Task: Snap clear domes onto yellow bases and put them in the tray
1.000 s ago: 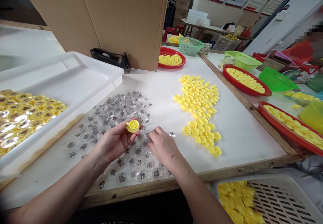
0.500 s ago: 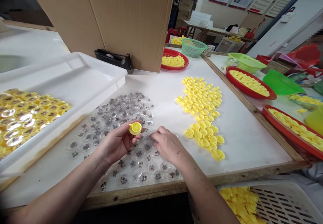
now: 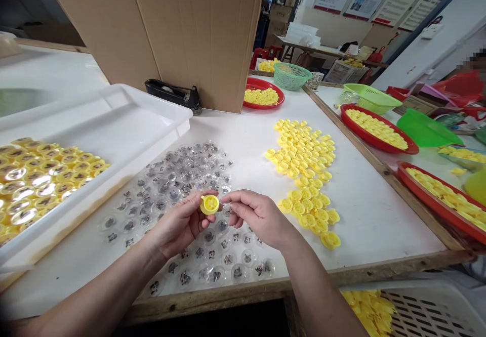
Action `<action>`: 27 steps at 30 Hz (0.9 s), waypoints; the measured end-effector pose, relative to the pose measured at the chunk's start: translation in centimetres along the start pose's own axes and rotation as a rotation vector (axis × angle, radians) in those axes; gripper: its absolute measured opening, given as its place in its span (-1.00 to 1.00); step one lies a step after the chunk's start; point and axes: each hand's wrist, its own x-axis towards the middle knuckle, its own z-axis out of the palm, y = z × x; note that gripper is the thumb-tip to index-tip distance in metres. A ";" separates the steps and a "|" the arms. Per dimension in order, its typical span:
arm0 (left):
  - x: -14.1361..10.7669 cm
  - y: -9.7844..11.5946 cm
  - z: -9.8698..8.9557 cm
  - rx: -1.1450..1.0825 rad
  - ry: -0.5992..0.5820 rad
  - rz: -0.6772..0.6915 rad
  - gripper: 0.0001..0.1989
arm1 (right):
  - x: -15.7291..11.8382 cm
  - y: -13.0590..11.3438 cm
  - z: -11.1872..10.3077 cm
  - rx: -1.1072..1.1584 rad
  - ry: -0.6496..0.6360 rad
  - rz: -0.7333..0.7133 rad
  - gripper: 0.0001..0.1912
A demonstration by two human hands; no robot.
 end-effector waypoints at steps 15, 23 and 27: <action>-0.3 -0.9 -0.1 -0.055 -0.098 -0.001 -0.79 | 1.1 -1.2 1.6 -0.249 0.127 -0.004 -0.85; -0.6 -1.2 0.2 -0.034 -0.105 0.022 -0.73 | -0.1 -2.4 2.0 -0.580 0.160 -0.154 -0.71; -0.6 -1.4 0.2 -0.025 -0.104 0.036 -0.72 | -0.1 -2.3 2.1 -0.618 0.173 -0.170 -0.75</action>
